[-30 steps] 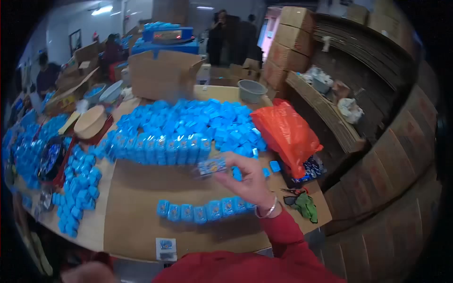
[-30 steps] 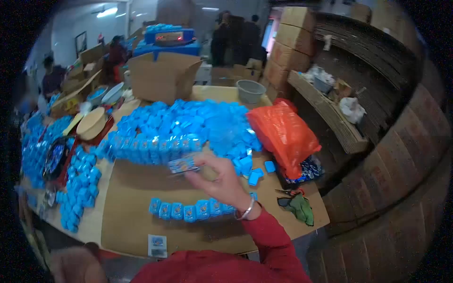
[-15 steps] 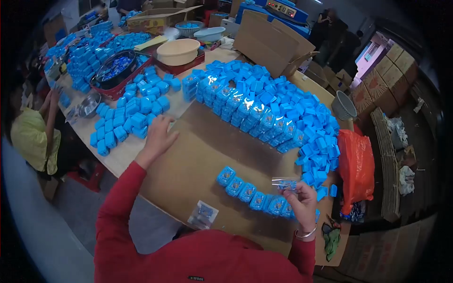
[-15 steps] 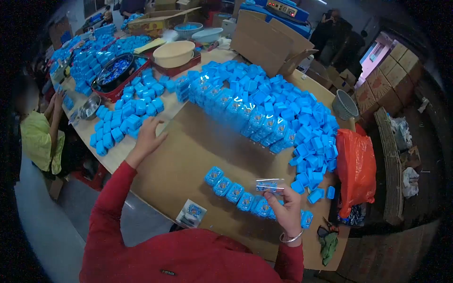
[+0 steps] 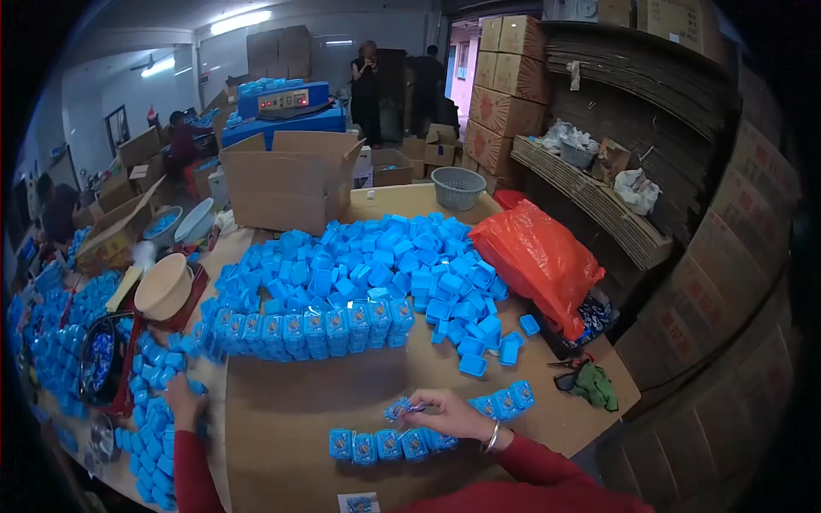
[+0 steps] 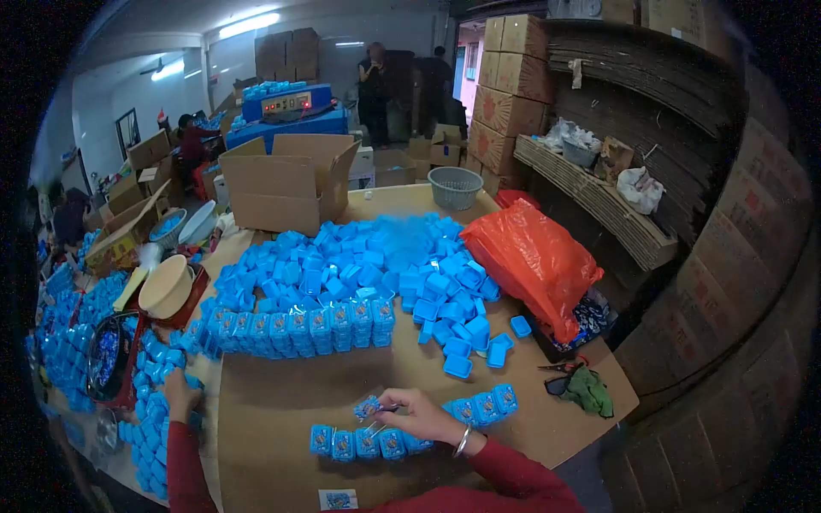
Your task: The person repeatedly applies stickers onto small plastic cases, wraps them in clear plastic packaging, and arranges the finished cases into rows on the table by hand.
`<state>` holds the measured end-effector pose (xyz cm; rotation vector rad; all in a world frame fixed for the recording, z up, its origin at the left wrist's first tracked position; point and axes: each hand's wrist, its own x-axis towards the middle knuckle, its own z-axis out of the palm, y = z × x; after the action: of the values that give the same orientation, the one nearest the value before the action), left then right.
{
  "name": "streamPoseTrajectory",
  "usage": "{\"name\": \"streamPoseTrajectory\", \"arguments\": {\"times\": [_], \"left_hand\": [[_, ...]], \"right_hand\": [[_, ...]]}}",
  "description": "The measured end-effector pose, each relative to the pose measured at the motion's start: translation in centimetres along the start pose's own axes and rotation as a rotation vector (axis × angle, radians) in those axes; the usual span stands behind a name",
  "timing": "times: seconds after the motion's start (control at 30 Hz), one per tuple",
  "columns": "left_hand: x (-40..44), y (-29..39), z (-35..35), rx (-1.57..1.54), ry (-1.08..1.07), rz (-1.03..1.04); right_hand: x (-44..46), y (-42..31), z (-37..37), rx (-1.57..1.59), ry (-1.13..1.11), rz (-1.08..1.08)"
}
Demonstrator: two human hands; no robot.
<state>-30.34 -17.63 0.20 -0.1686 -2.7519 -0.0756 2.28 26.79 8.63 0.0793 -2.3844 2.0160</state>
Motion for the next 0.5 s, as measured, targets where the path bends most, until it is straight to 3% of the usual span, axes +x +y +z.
{"name": "streamPoseTrajectory", "arguments": {"times": [0.2,0.27,0.3,0.37,0.47,0.5], "left_hand": [[-10.2,4.9,-5.1,-0.046,0.017,0.026],[-14.3,6.6,-6.4,-0.095,-0.162,0.038],[-15.9,6.9,-6.6,-0.122,-0.117,0.053],[-17.9,7.2,-6.7,-0.183,-0.032,0.09],[-18.4,7.3,-8.4,-0.454,-0.16,-0.01],[-18.5,6.9,-8.0,-0.496,-0.162,0.0]], "right_hand": [[0.1,0.2,1.1,-0.061,-0.056,-0.097],[0.2,0.6,0.8,-0.106,-0.042,-0.114],[0.4,0.8,0.3,-0.138,-0.012,-0.127],[0.4,-2.9,-1.3,-0.239,0.074,-0.182],[2.4,-6.7,-6.8,-0.332,0.348,-0.314],[4.0,-6.8,-9.8,-0.44,0.502,-0.45]]}}
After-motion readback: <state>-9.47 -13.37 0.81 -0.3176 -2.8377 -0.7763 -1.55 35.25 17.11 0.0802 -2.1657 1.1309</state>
